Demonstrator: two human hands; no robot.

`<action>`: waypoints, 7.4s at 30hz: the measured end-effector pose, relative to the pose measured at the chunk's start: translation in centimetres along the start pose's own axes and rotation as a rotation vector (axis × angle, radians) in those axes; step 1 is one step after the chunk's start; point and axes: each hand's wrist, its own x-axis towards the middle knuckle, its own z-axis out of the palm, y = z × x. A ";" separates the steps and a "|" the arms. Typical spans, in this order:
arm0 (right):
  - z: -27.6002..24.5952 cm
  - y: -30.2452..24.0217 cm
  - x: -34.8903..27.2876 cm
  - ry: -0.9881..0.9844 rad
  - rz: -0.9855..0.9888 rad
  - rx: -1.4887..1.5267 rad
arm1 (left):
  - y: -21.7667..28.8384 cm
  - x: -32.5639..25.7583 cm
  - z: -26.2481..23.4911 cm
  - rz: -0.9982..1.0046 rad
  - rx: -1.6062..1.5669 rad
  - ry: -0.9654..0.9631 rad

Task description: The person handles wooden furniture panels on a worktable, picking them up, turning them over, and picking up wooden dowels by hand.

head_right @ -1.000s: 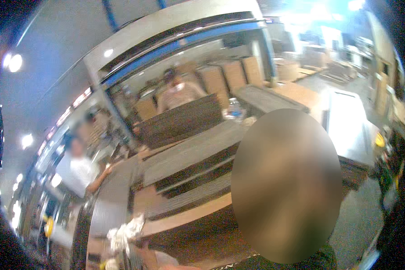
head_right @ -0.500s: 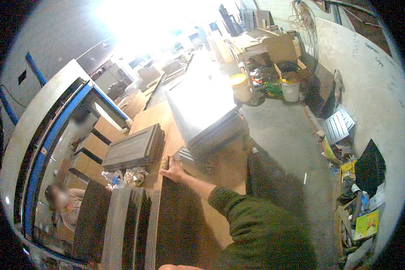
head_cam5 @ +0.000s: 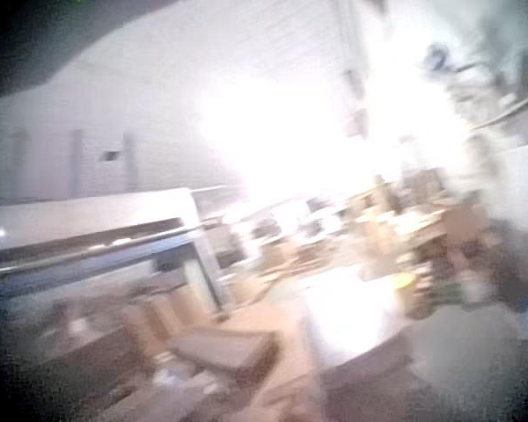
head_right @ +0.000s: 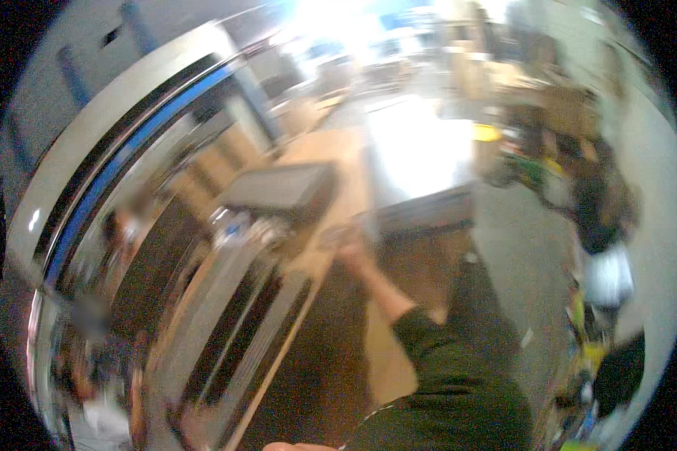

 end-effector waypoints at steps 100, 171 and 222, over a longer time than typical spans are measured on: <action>-5.7 1.8 -1.8 0.026 0.044 0.550 | -5.6 2.8 22.5 0.638 0.979 -1.320; -12.6 -14.3 5.0 0.144 -0.528 0.688 | 20.0 1.4 9.8 1.167 0.685 -1.083; -1.8 -20.3 -2.1 -1.034 -0.804 -0.796 | 3.8 3.9 3.7 0.070 0.516 -0.341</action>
